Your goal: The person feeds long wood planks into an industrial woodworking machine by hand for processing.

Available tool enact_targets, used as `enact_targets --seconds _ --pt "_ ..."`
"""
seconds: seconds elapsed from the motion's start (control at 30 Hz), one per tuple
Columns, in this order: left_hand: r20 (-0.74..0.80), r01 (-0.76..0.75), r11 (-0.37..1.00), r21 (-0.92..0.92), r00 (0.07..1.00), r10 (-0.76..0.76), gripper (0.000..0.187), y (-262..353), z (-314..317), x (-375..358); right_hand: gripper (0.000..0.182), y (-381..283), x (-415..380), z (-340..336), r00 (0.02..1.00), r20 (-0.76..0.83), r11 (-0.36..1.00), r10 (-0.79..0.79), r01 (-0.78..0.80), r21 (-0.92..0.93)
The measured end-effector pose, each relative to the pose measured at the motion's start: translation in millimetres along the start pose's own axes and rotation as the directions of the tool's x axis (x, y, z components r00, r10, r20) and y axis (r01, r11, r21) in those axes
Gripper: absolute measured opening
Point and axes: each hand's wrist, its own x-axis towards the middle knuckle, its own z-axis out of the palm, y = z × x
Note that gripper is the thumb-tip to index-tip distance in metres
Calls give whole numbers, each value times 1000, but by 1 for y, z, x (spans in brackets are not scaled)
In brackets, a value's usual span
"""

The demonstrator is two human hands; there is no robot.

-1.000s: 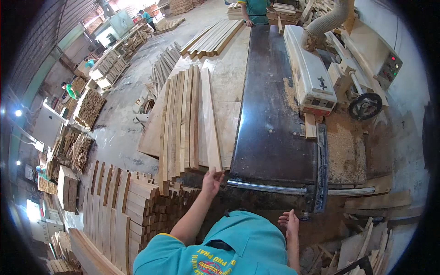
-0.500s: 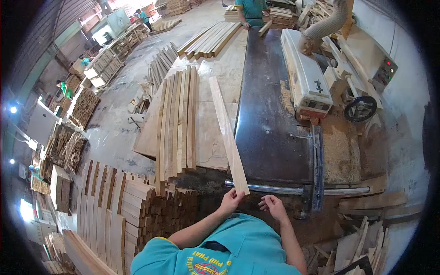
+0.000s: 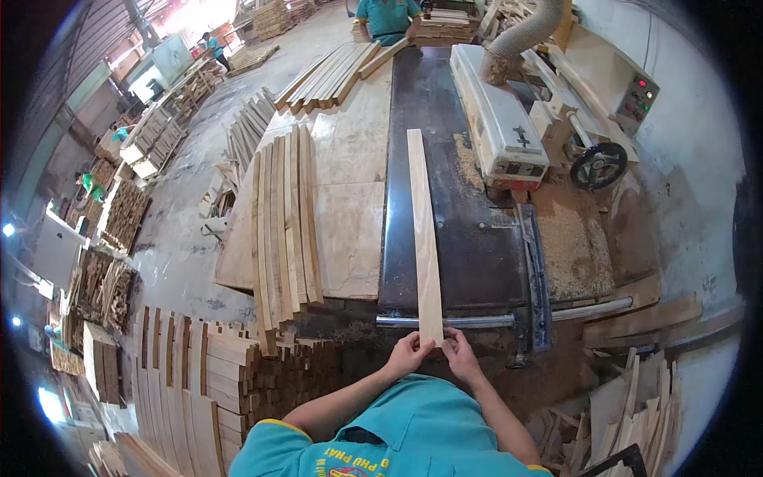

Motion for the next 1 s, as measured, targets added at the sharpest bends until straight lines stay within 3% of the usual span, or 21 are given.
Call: enact_targets --seconds 0.1,0.2,0.27,0.33,0.43,0.53,0.6,0.63,0.67,0.73,0.77,0.87,0.9,1.0 --pt "133 104 943 315 979 -153 45 9 6 4 34 -8 -9 -10 998 -52 997 -47 44 -69" --pt "49 67 874 482 993 -103 45 3 12 21 31 18 -27 -36 987 -160 996 -28 13 -92" --pt "58 29 885 465 996 -63 43 -1 14 35 31 41 -47 -54 951 -305 993 -44 7 -120" --pt "124 -112 864 490 991 57 42 -2 17 55 28 48 -76 -70 935 -356 1000 10 -19 -20" --pt "109 -129 873 471 990 88 41 2 31 83 24 70 -125 -94 875 -484 988 -16 -61 -143" --pt "92 -148 892 428 989 120 45 -2 57 103 24 74 -181 -104 793 -608 997 39 -72 -30" --pt "34 -209 886 414 976 214 53 1 80 108 23 83 -219 -110 691 -691 977 212 -174 125" --pt "127 -159 912 378 985 119 56 9 92 105 25 140 -234 -121 678 -728 994 100 -36 102" --pt "151 -166 910 380 982 116 56 -1 103 105 25 134 -246 -116 661 -743 993 104 -33 110" --pt "375 -547 694 468 834 404 73 -20 122 100 27 117 -279 -102 589 -742 926 322 -31 377" --pt "433 -478 736 480 858 275 80 -22 129 92 29 115 -290 -97 589 -747 928 309 -16 372" --pt "531 -516 754 406 805 265 79 -2 148 79 30 113 -314 -82 545 -784 932 299 10 362" --pt "555 -399 824 401 822 128 80 17 154 74 30 115 -318 -77 535 -788 929 304 15 369" --pt "592 -425 798 427 798 109 80 9 174 80 30 133 -325 -73 466 -818 917 337 34 397"
